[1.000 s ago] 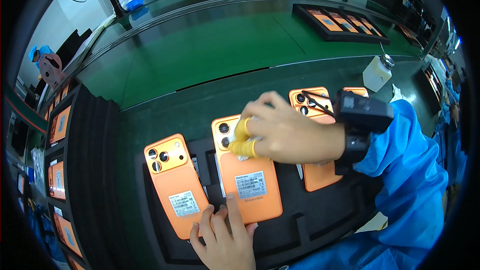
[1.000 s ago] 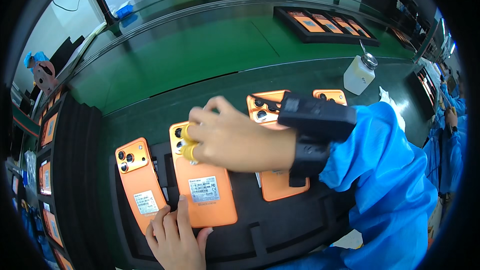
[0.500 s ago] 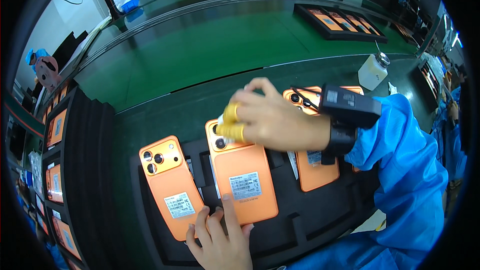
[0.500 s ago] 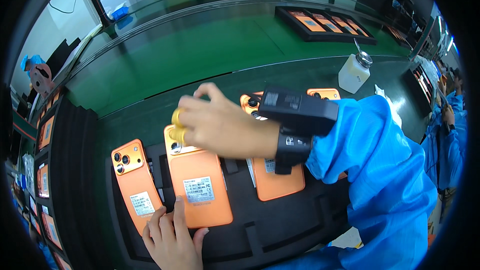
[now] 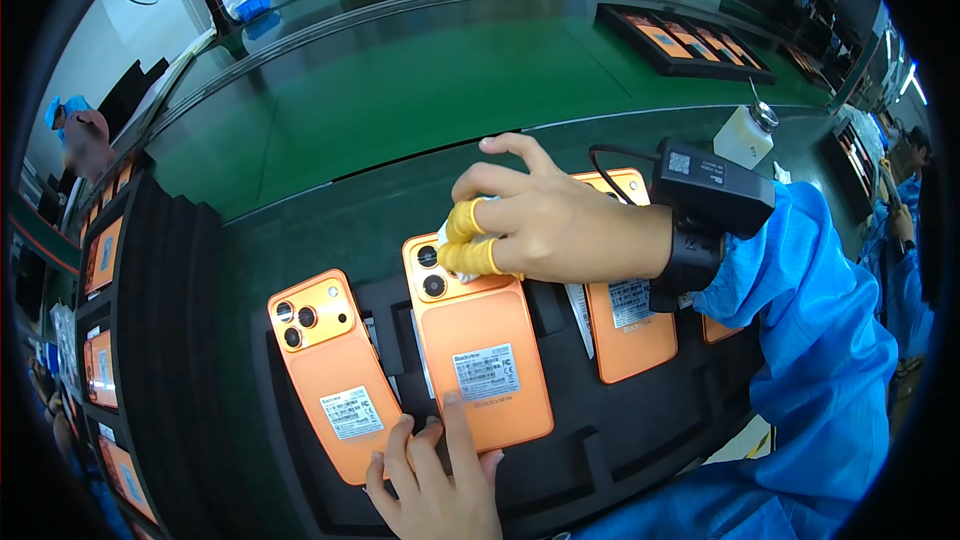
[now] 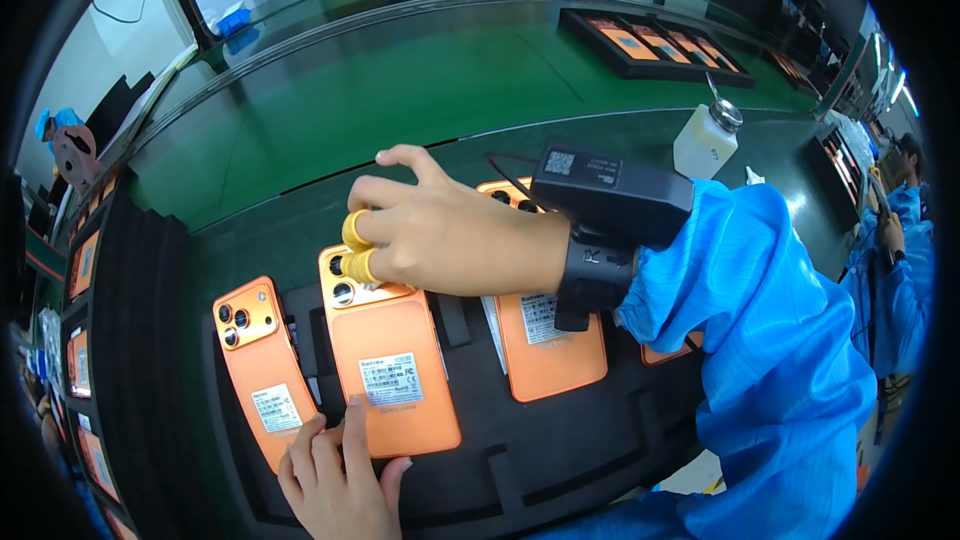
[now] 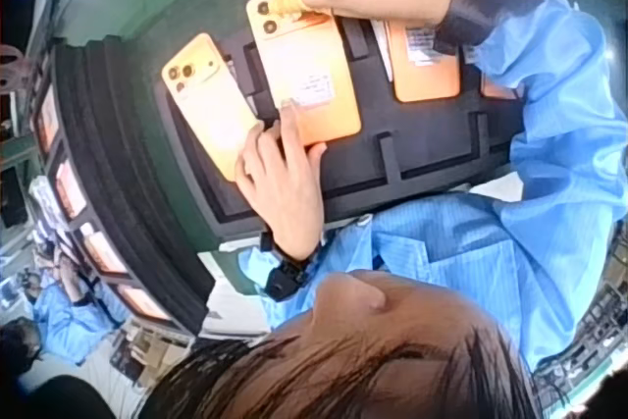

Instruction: Cleaning the screens and camera lenses of smartphones on an assembly line using a cloth.

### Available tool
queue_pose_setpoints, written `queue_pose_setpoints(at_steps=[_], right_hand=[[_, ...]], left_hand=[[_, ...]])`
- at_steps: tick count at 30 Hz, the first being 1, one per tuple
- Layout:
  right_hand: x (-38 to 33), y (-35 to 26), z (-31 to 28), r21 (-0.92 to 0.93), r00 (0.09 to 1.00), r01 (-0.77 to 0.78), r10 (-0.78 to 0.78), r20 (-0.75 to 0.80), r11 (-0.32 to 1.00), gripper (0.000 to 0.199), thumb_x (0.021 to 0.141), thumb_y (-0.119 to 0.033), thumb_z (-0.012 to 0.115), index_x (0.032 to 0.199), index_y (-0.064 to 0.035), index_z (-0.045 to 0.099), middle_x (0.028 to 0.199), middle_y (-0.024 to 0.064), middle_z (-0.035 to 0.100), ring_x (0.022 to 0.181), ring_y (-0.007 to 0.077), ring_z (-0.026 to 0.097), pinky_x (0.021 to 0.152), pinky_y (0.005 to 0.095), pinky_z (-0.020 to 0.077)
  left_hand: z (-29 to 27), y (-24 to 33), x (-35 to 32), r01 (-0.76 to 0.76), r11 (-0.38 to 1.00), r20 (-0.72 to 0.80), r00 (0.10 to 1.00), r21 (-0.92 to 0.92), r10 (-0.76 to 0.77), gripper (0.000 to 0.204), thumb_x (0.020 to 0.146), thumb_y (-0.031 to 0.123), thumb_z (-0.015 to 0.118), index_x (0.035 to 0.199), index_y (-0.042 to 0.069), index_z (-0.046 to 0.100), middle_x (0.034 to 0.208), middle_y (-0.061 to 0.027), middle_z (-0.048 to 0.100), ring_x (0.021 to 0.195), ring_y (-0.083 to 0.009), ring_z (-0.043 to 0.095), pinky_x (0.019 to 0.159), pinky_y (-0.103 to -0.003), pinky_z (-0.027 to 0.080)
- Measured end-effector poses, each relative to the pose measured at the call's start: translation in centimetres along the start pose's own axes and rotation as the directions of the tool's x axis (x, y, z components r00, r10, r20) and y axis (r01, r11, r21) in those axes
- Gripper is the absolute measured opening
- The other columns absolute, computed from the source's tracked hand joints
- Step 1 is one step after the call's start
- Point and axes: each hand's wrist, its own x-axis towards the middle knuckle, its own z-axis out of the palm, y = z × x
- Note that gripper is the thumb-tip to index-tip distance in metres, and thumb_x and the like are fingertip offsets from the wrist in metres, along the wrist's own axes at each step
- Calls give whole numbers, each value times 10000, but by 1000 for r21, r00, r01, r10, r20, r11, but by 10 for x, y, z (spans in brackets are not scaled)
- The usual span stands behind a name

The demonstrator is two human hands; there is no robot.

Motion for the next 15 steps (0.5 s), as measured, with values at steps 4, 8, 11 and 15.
queue_pose_setpoints(at_steps=[4, 8, 11, 15], right_hand=[[7, 1, 1, 12, 985, -134, 135, -107, 991, 225, 685, -136, 619, 907, -107, 643, 829, 34, 537, 872, 205, 499, 887, 410, 339], [7, -9, 11, -5, 985, -147, 146, -96, 989, 223, 672, -121, 605, 891, -85, 627, 837, 39, 533, 860, 209, 497, 856, 407, 367], [-1, -24, 15, -43, 993, -52, 47, -106, 998, 228, 671, -110, 591, 896, -100, 624, 839, 28, 520, 869, 197, 494, 865, 451, 375], [-7, -14, 4, -30, 997, -76, 75, -12, 997, 214, 682, -114, 606, 894, -123, 630, 843, 19, 524, 869, 190, 501, 887, 451, 347]], left_hand=[[-1, 0, 1, 2, 1000, 10, 1000, -14, -2, 625, 637, 276, 679, 1203, 109, 476, 967, -55, 509, 1024, -234, 460, 854, -382, 338], [-2, 0, 2, 4, 1000, 16, 1000, -16, -4, 622, 637, 275, 676, 1203, 109, 478, 964, -55, 513, 1021, -233, 462, 853, -380, 338], [-1, -3, 2, 4, 1000, 15, 1000, -17, -4, 624, 635, 274, 676, 1204, 109, 478, 961, -54, 516, 1018, -230, 465, 852, -378, 337], [1, -9, 3, -20, 1000, 10, 1000, 2, 20, 622, 633, 274, 678, 1200, 110, 482, 956, -52, 518, 1016, -228, 467, 851, -377, 338]])
